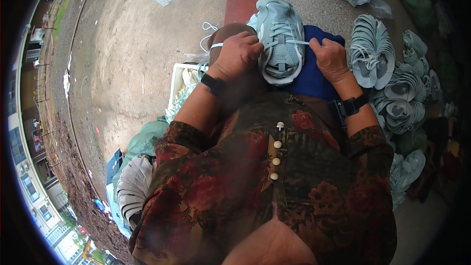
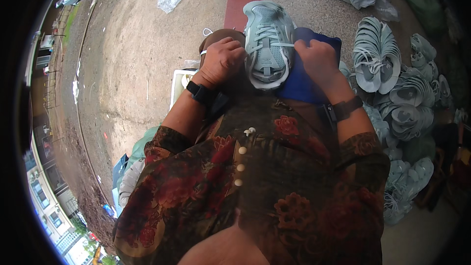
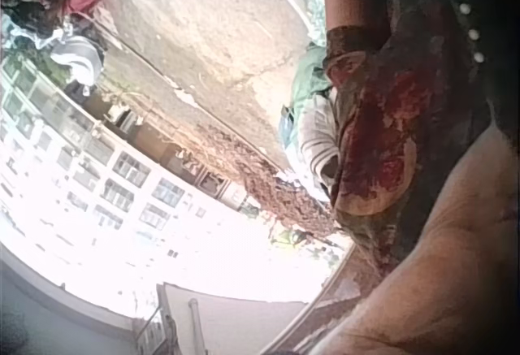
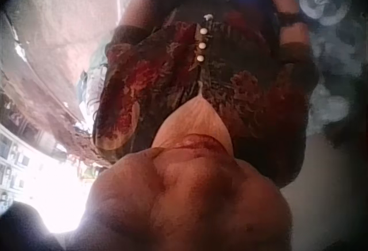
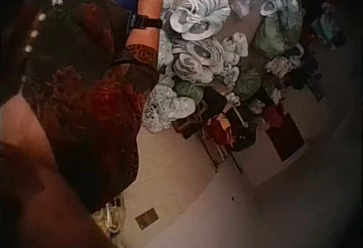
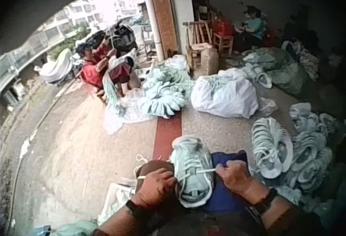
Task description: The person sits on the ground and laces a light green sneaker by threading the laces through the eyelets and tying them. They repeat this process on a second sneaker, handling each shoe one at a time.
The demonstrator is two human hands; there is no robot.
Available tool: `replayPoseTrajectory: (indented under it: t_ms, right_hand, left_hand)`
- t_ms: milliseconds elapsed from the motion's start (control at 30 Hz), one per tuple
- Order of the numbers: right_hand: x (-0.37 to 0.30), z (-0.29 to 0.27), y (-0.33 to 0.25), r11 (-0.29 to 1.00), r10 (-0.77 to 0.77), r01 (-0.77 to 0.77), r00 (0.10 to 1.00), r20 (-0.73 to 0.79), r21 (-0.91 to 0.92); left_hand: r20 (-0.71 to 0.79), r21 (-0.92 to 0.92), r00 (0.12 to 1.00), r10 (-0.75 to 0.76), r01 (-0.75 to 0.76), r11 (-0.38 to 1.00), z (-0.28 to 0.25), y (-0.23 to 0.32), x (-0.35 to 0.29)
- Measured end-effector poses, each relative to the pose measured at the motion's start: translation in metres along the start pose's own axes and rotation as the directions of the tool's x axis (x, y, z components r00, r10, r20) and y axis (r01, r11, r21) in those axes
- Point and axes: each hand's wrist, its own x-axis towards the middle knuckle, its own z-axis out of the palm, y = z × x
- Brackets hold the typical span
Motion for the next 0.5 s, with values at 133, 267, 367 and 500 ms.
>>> replayPoseTrajectory:
  t_ms: [133, 267, 367, 500]
  right_hand:
    - [-0.022, -0.012, 0.011, 0.993, 0.101, -0.097, 0.993, 0.056, -0.067]
    - [-0.055, -0.022, 0.027, 0.97, 0.237, -0.236, 0.972, 0.006, 0.064]
    - [-0.094, -0.016, 0.049, 0.872, 0.408, -0.382, 0.912, -0.026, 0.305]
    - [-0.171, -0.014, 0.085, 0.661, 0.654, -0.603, 0.754, 0.051, 0.446]
  left_hand:
    - [0.001, -0.098, 0.971, -0.239, 0.238, 0.966, 0.0, -0.016, -0.012]
    - [0.033, -0.337, 0.88, -0.475, 0.457, 0.823, -0.016, -0.034, -0.044]
    - [0.028, -0.489, 0.768, -0.64, 0.569, 0.661, -0.017, -0.055, -0.088]
    - [0.2, -0.629, 0.535, -0.821, 0.713, 0.311, -0.025, -0.075, -0.161]
